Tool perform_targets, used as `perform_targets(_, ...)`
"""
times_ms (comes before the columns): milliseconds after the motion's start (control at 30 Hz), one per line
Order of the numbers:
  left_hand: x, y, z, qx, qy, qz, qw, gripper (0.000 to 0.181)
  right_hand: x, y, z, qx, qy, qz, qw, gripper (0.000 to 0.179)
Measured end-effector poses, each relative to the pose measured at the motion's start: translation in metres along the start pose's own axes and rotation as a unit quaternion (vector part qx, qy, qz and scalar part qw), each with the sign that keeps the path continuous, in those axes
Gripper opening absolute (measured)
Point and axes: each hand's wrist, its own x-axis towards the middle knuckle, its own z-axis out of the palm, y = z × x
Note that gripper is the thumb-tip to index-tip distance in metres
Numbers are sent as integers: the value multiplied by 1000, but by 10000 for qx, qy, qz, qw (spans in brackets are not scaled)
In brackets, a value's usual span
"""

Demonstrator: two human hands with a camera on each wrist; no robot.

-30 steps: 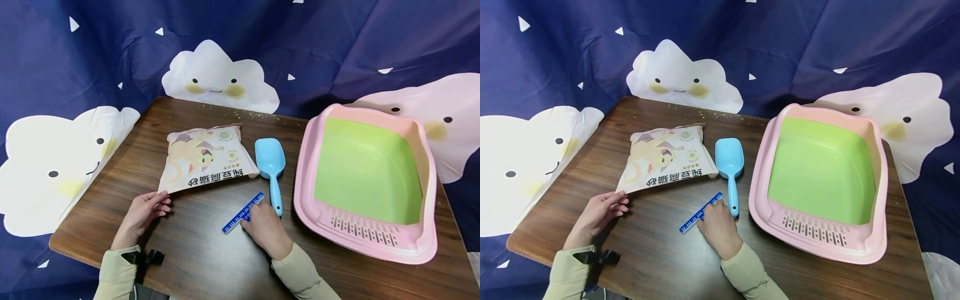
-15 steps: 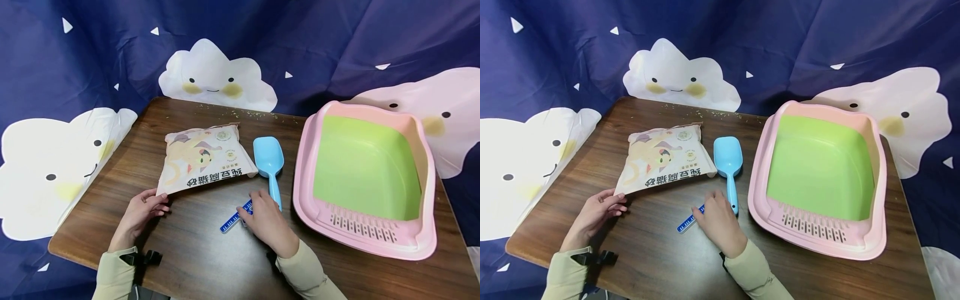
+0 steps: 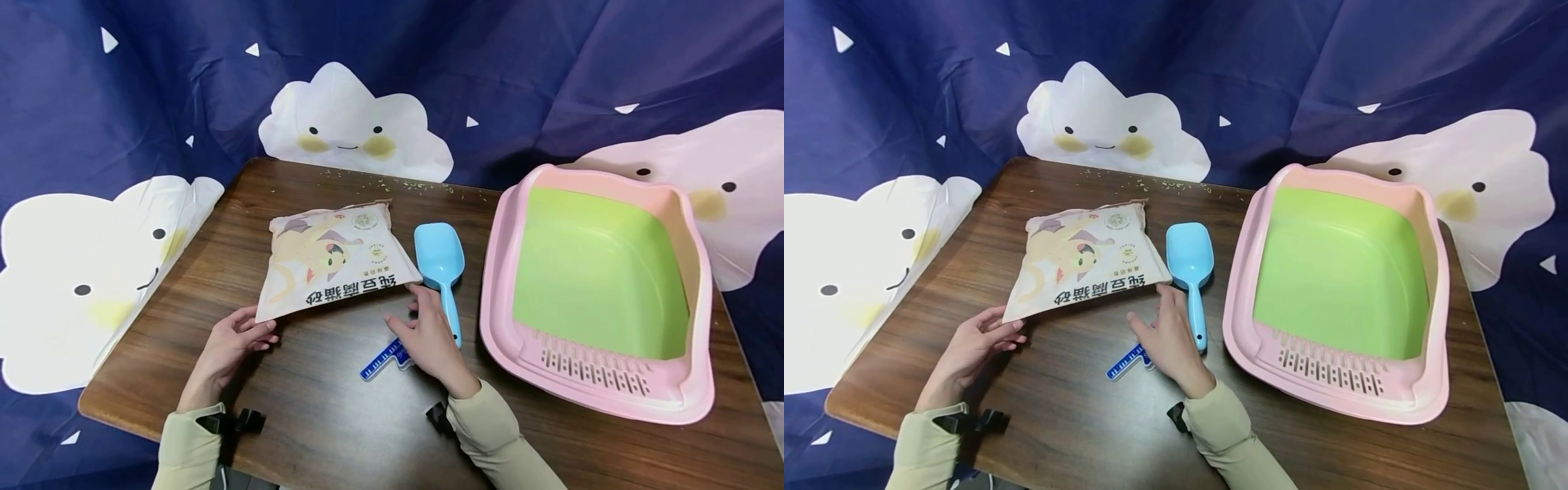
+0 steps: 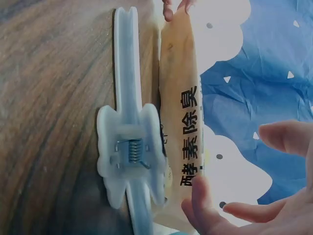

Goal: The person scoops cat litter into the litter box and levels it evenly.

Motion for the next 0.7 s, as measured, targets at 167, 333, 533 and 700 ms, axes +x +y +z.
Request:
perform_targets(167, -1, -1, 1, 68, -5, 19, 10000, 28, 6, 3, 2, 65, -95, 238, 9996, 72)
perform_targets(333, -1, 0, 3, 290, 119, 16, 9995, 25, 12, 5, 4, 87, -132, 381, 9991, 74)
perform_targets(533, -2, 0, 4, 491, 309, 107, 9983, 23, 17, 7, 4, 147, -207, 527, 9983, 77)
perform_targets(700, -3, -1, 3, 427, 414, 105, 9982, 16, 20, 7, 3, 22, -95, 558, 9984, 78)
